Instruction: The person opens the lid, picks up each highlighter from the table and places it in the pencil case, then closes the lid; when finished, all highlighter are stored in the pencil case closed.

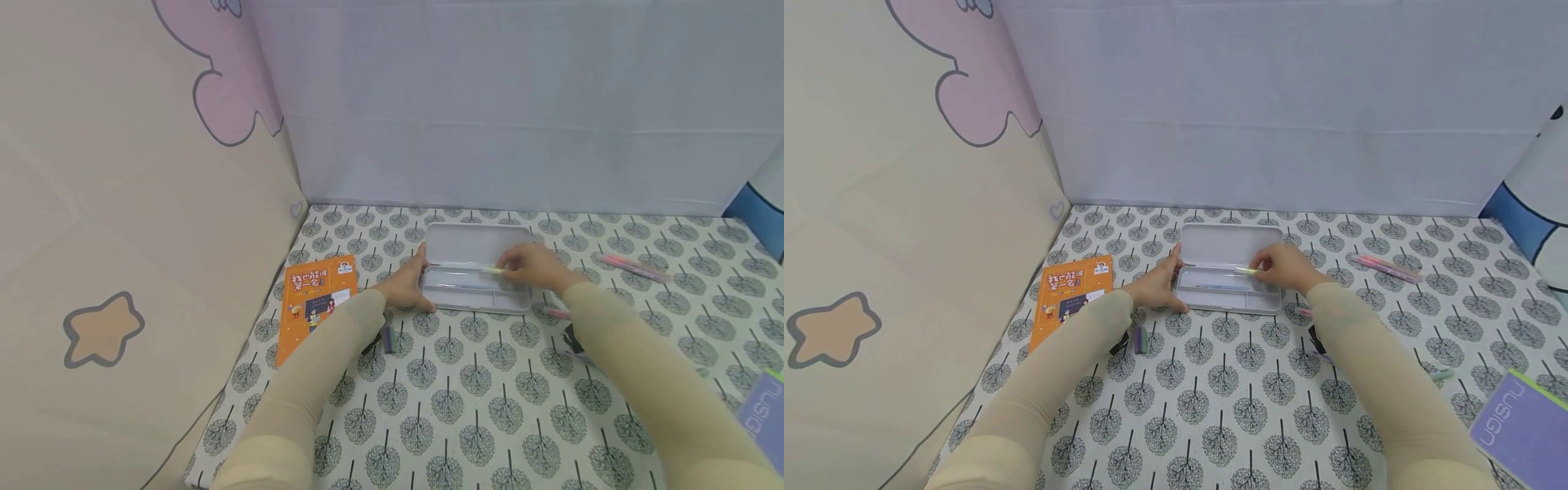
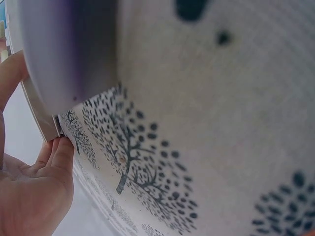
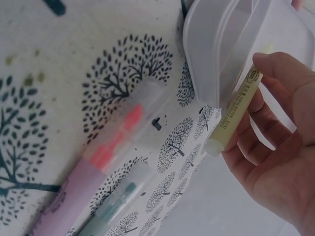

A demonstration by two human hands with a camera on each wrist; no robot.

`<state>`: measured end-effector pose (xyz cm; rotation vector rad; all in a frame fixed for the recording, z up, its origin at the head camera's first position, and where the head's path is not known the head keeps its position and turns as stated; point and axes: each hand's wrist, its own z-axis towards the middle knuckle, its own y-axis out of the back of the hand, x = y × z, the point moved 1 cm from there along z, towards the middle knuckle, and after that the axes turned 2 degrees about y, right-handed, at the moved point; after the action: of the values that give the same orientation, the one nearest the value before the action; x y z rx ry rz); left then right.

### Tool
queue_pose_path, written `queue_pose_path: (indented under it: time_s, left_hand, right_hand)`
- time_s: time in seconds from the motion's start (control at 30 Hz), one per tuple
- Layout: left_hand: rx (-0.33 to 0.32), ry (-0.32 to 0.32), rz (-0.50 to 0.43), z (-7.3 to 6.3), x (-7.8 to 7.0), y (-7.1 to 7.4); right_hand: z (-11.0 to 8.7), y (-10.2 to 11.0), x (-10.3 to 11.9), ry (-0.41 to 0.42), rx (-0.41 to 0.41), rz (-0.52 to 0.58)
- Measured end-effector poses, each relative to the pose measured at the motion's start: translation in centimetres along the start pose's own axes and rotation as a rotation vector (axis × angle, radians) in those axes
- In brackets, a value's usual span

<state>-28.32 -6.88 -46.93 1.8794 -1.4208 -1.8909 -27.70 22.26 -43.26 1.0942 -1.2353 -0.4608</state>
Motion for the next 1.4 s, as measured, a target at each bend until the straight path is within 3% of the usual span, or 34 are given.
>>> queue_pose_path:
  time_s: [0.47, 0.9, 1.17, 1.4]
  left_hand:
    - [-0.011, 0.001, -0.005, 0.0, 0.2, -0.1]
    - [-0.004, -0.027, 0.001, 0.1, 0.1, -0.1]
    - [-0.009, -0.004, -0.003, 0.1, 0.1, -0.1]
    - [-0.003, -0.005, -0.008, 0.0, 0.1, -0.1]
  right_hand:
    - [-0.3, -0.4, 0.7, -0.033, 0.021, 0.033]
    - [0.3, -1.3, 1.1, 0.015, -0.003, 0.025]
    - [0.5, -1.8, 1.8, 0.015, 0.013, 0.029]
    - [0.9, -2.3, 2.6, 0.069, 0.009, 0.004]
